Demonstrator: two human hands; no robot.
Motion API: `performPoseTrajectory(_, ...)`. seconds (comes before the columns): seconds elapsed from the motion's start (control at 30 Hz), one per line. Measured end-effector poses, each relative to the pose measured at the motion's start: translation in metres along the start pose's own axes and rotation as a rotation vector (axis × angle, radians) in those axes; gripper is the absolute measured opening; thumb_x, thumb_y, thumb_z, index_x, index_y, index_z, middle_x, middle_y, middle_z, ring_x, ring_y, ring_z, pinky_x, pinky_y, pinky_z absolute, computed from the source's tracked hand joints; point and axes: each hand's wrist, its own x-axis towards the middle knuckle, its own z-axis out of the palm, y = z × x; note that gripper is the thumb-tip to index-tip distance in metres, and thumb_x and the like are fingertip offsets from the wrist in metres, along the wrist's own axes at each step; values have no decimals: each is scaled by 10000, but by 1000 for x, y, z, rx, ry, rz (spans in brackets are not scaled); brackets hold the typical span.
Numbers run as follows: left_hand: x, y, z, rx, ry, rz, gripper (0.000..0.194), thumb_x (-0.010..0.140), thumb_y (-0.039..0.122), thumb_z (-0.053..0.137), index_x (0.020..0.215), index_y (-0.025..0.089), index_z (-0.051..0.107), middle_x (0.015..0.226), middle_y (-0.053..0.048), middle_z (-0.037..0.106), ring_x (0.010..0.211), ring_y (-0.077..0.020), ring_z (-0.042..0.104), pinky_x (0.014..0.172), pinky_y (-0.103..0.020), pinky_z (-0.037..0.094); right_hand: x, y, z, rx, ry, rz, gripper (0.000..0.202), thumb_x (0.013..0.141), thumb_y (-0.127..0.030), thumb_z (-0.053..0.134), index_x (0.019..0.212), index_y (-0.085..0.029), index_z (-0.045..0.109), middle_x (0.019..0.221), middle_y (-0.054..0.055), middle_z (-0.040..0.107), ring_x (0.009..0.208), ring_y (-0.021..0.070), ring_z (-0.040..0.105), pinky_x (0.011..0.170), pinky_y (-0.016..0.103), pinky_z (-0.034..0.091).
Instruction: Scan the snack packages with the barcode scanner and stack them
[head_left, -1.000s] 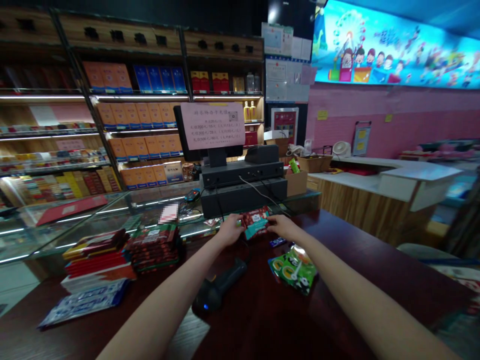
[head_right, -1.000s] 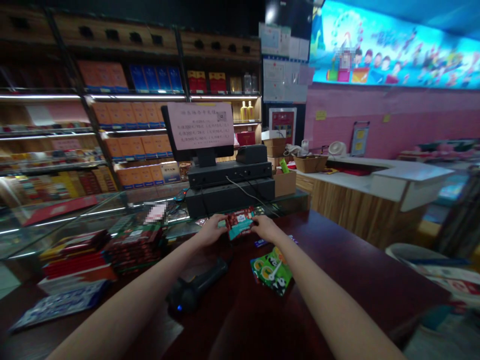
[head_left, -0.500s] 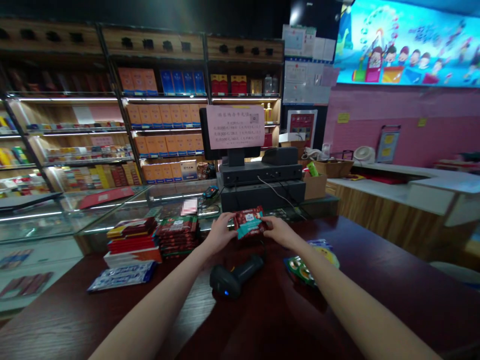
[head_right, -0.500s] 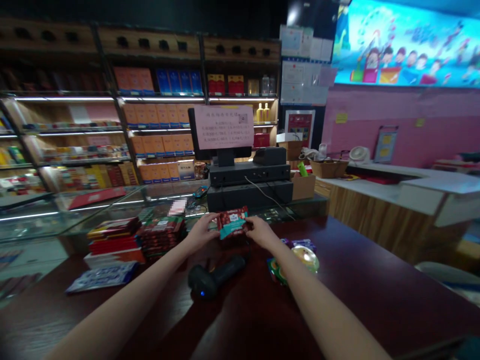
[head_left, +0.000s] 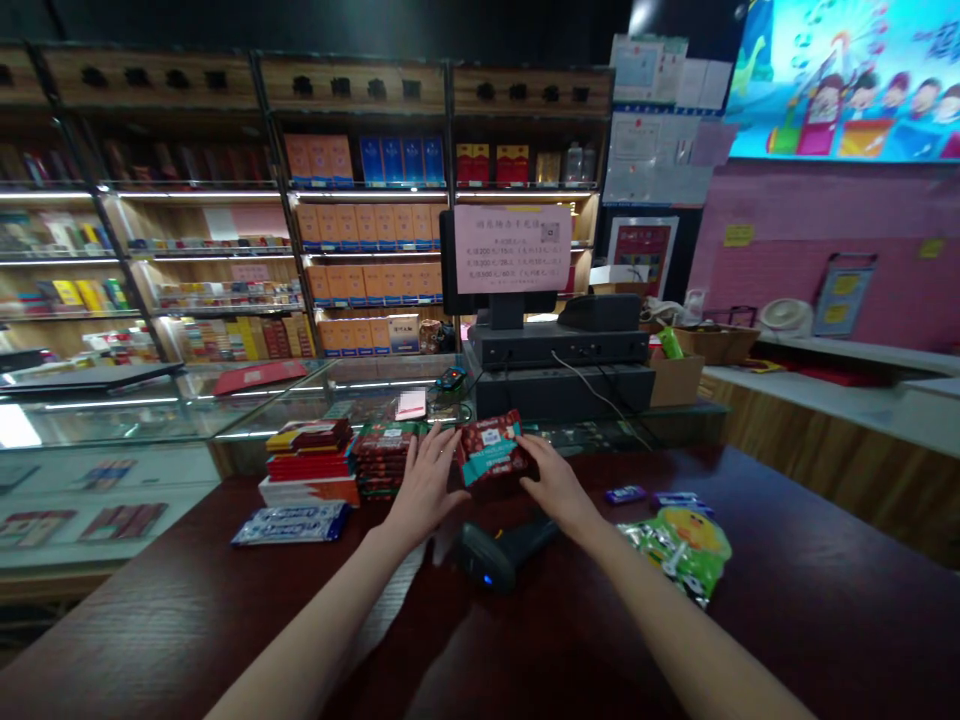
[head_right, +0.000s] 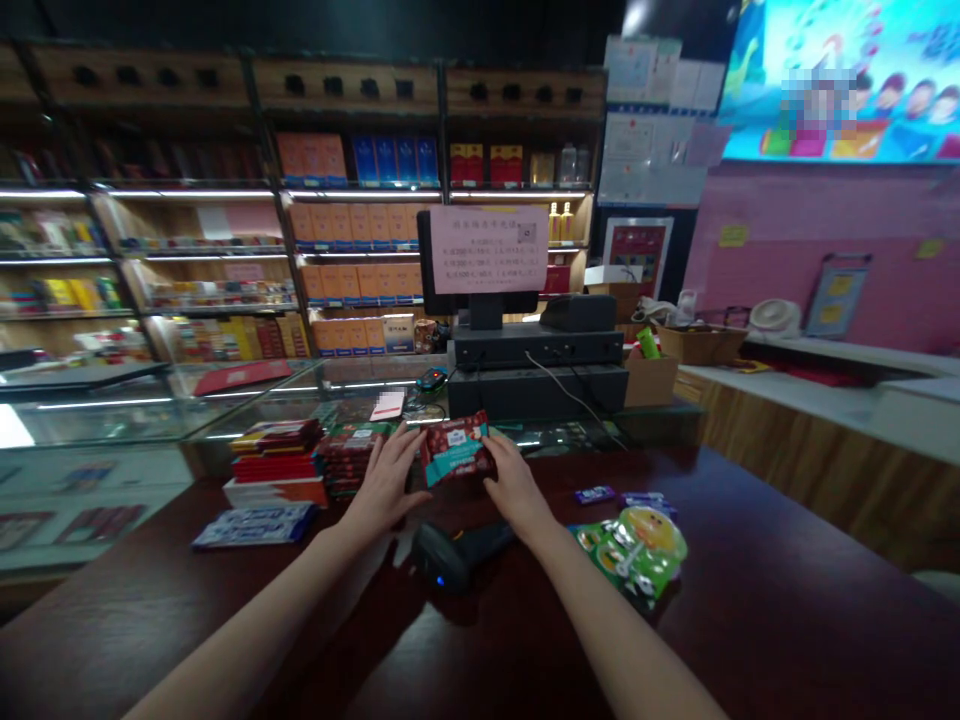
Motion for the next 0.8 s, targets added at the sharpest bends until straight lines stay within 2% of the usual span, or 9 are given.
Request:
performPoseTrajectory(0.2,-19,-2,0,92,105,-26,910,801,255,714,1536,250,179,1514,-137,431,1498,-318,238,1207,-594,173,-13,-8,15,-14,90,-121,615,806,-61,515,1390,-249,540,1380,83,562,1312,235,522,1158,432,402)
performPoseTrajectory(0.33,-26,-4,-1,107,131,-24,877,835,241,677,1542,245,158,1522,-141,419,1499,-314,237,1213,-590,161,-21,-14,18,-39,120,-199,562,896,-94,474,1429,-271,498,1382,79,557,1319,229,515,1151,429,423)
performPoseTrajectory(0.53,-34,-2,-6,101,146,-18,852,854,231,641,1551,226,151,1522,-149,415,1496,-314,246,1218,-598,148,-28,-19,18,-72,124,-289,583,946,-86,420,1490,-295,415,1393,84,543,1318,218,518,1148,429,432)
performPoseTrajectory(0.8,-39,6,-14,37,206,3,820,864,263,596,1556,221,158,1523,-148,418,1462,-300,328,1224,-575,184,-33,-26,9,-55,141,-367,469,987,-175,461,1444,-274,492,1377,87,592,1278,223,566,1116,422,474)
